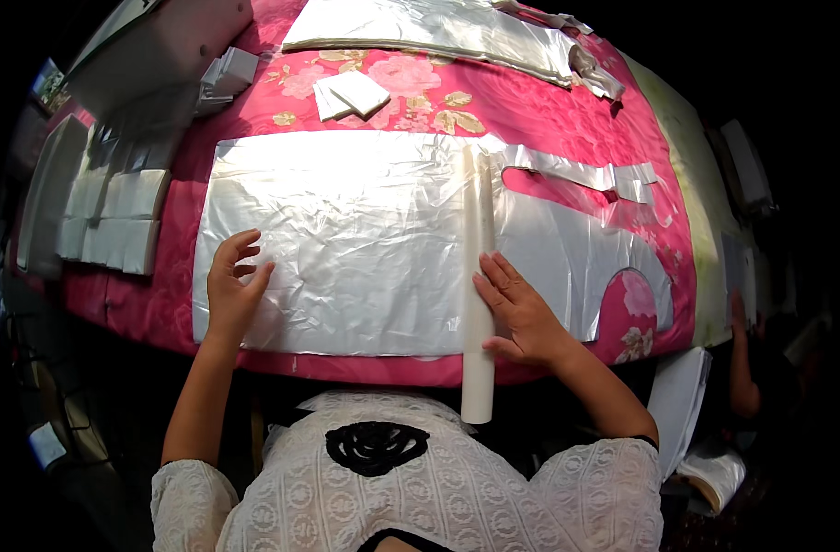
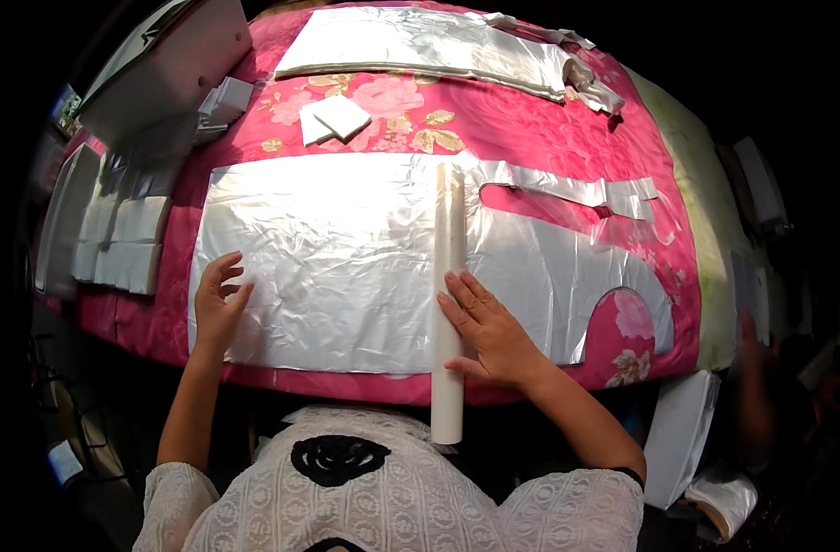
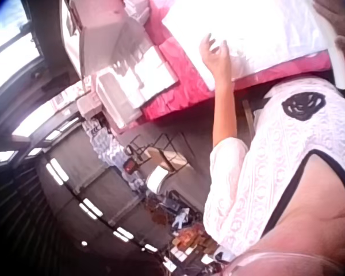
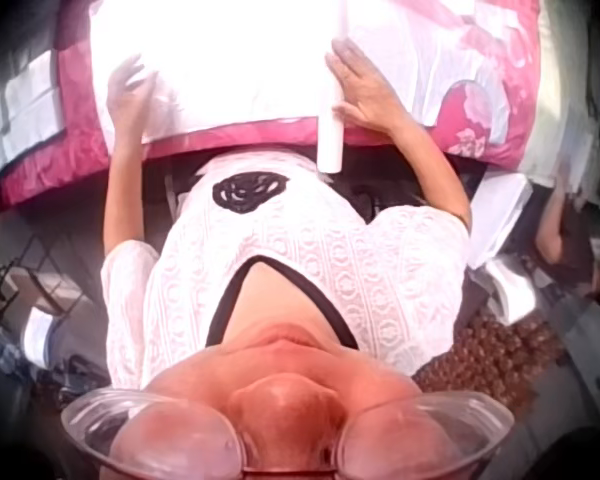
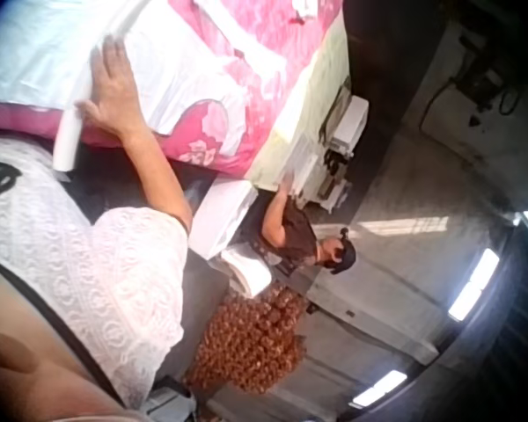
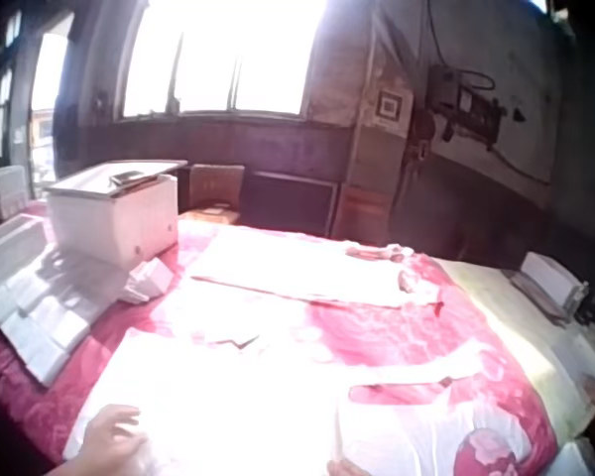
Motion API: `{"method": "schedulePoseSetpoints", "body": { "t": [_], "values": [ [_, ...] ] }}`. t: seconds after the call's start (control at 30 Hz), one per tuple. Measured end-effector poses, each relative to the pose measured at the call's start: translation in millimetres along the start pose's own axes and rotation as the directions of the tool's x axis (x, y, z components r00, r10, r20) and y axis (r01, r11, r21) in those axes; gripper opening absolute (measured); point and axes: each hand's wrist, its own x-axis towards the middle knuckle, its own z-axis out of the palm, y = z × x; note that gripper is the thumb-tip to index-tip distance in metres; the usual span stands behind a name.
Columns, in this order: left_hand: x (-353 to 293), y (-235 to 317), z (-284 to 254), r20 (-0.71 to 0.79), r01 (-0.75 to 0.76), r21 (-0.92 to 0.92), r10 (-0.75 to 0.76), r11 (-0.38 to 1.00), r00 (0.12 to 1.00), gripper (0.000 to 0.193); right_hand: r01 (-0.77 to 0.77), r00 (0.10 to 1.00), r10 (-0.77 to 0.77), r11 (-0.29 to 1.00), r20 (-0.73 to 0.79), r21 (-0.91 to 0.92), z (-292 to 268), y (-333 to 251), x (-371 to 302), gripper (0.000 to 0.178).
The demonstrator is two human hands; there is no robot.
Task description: The person wraps small white rectangular items in clear plastic film on a pink floral tablecloth. They unroll the film, place an item on it, fold the film over the item, and smooth it down. The wrapped items are stacked on the table.
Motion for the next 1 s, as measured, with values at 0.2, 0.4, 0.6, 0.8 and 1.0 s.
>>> {"method": "schedulePoseSetpoints", "body": {
  "t": [0.2, 0.4, 0.6, 0.8, 1.0],
  "values": [
    [-16.2, -19.0, -27.3, -0.099, 0.033, -0.087, -0.042, 0.996, 0.994, 0.037, 0.324, 0.914, -0.322, 0.945, 0.246, 0.035, 29.3, -61.5, 78.1, 0.063],
    [-40.2, -14.3, -38.6, -0.090, -0.009, -0.081, 0.002, 0.997, 0.996, 0.037, 0.350, 0.820, -0.549, 0.703, 0.160, 0.619, 50.6, -126.6, 133.0, 0.045],
    [-74.4, -19.9, -63.4, -0.080, 0.043, -0.065, -0.048, 0.997, 0.996, 0.038, 0.422, 0.906, -0.422, 0.907, -0.030, -0.002, 50.5, -55.9, 162.2, 0.048],
    [-106.9, -19.8, -68.4, -0.109, 0.132, -0.102, -0.143, 0.986, 0.984, 0.035, 0.503, 0.864, -0.495, 0.854, 0.093, -0.130, 91.6, -70.9, 217.3, 0.059],
    [-121.5, 8.6, -69.4, -0.038, 0.275, 0.225, -0.274, 0.935, 0.961, 0.059, 0.452, 0.892, -0.451, 0.885, 0.037, -0.113, 148.0, -139.5, 289.3, 0.041]
  ]
}}
